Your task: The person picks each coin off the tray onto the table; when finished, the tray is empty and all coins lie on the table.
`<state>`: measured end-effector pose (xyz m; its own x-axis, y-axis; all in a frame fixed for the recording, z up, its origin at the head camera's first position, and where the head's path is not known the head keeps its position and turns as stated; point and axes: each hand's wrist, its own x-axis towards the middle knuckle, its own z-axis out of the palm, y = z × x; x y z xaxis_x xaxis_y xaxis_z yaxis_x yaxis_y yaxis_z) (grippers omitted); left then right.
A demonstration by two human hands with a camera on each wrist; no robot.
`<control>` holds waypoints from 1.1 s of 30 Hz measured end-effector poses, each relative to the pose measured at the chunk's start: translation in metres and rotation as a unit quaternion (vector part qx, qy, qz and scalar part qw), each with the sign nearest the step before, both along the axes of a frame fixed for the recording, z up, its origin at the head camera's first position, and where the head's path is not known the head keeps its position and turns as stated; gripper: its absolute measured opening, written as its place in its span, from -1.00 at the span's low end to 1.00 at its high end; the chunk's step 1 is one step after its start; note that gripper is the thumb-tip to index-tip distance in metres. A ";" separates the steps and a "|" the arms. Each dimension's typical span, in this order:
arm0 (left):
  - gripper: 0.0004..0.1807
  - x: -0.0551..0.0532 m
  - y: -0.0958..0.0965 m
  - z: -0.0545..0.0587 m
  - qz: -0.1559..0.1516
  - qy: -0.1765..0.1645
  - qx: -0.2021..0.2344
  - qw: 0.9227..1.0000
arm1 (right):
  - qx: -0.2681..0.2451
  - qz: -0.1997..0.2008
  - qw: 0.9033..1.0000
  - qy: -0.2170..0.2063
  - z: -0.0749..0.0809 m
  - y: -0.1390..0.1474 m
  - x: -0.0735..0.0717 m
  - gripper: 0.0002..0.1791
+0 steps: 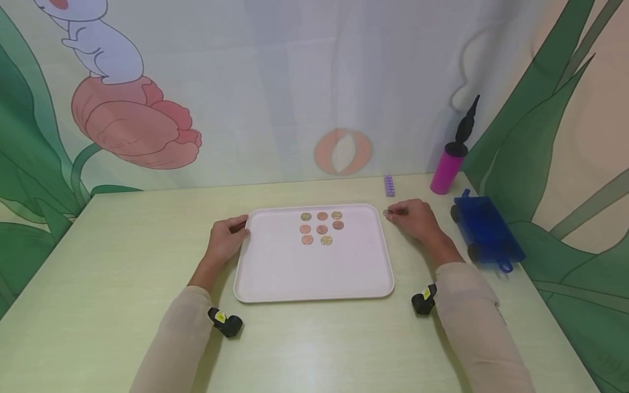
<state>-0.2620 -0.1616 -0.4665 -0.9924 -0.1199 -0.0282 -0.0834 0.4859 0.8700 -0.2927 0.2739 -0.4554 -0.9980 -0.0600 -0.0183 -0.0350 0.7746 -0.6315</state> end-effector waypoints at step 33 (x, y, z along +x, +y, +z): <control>-0.52 0.002 -0.001 0.000 -0.002 0.009 0.023 1.000 | -0.043 0.051 0.997 0.044 0.012 -0.022 0.008 -0.64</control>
<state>-0.2601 -0.1630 -0.4662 -0.9933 -0.1144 -0.0150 -0.0649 0.4465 0.8924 -0.2844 0.2516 -0.4435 -0.9842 -0.1585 0.0791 -0.1691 0.7073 -0.6864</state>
